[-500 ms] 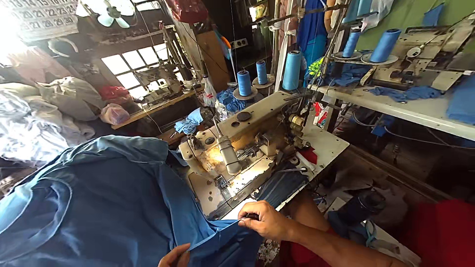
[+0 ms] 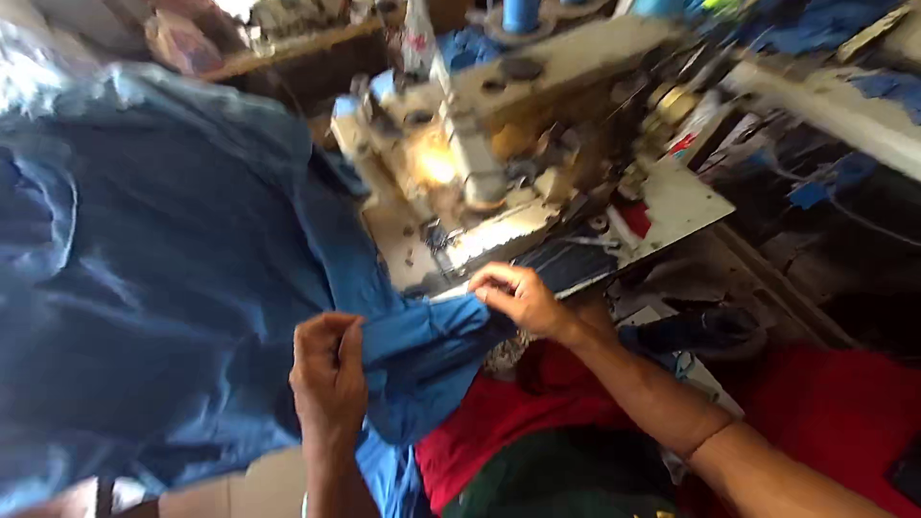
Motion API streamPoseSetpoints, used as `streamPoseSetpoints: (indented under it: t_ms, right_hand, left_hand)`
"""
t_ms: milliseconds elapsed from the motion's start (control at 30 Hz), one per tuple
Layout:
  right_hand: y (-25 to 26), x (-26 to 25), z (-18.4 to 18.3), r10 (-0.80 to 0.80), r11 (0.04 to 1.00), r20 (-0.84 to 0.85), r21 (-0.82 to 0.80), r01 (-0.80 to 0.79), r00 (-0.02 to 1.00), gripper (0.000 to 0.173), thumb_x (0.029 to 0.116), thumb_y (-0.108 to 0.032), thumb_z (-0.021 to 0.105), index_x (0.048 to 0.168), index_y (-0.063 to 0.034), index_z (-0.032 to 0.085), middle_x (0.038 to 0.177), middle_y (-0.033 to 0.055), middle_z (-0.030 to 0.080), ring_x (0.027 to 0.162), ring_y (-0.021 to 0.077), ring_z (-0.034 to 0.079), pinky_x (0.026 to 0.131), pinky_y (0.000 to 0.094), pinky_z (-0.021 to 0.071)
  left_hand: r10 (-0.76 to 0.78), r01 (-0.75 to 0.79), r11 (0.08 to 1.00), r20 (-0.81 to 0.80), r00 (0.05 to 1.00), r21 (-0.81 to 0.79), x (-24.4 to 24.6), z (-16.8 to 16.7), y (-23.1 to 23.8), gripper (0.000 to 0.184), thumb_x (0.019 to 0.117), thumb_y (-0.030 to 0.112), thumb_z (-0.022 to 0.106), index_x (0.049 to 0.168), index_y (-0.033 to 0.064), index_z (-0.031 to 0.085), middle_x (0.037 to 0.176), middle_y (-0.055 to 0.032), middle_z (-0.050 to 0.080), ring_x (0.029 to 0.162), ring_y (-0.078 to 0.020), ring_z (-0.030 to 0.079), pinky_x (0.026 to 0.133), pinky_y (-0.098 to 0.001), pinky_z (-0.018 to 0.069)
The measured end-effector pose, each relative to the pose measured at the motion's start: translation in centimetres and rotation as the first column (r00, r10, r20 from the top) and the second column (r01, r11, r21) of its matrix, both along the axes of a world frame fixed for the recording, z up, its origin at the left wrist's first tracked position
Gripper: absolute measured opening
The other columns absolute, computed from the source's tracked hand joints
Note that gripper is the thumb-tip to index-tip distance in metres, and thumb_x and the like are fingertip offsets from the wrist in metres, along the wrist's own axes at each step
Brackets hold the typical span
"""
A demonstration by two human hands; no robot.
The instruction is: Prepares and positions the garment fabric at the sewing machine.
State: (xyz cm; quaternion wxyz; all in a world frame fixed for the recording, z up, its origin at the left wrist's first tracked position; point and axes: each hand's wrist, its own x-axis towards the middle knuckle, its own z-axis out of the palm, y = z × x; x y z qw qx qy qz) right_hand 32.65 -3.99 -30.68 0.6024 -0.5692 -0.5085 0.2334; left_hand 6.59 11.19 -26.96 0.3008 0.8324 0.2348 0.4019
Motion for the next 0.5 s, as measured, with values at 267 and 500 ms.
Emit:
streamPoseSetpoints:
  t_ms: [267, 500]
  right_hand:
    - [-1.8, -1.2, 0.4, 0.055, 0.998, -0.014, -0.012, -0.056, 0.998, 0.018, 0.0981, 0.001, 0.052, 0.108, -0.0031, 0.066, 0.086, 0.0038, 0.064, 0.059, 0.007, 0.052, 0.048, 0.0204, 0.0437]
    - [-2.1, -1.9, 0.4, -0.012, 0.998, 0.053, 0.06, 0.009, 0.999, 0.024, 0.0866, -0.002, 0.079, 0.111, -0.0021, 0.075, 0.1, 0.0055, 0.066, 0.08, 0.01, 0.061, 0.065, 0.0211, 0.0535]
  left_hand:
    - [-0.074, 0.071, 0.996, -0.064, 0.995, -0.045, -0.6, -0.9, -0.4, 0.03, 0.1003, -0.004, 0.039, 0.102, 0.0022, 0.068, 0.112, -0.0058, 0.068, 0.107, -0.0142, 0.066, 0.093, -0.0331, 0.0559]
    - [-0.089, 0.087, 0.996, -0.102, 0.991, -0.023, -0.7, -0.1, -1.7, 0.026, 0.0925, 0.011, 0.075, 0.118, 0.01, 0.072, 0.119, -0.001, 0.068, 0.108, -0.0112, 0.067, 0.089, -0.0281, 0.0589]
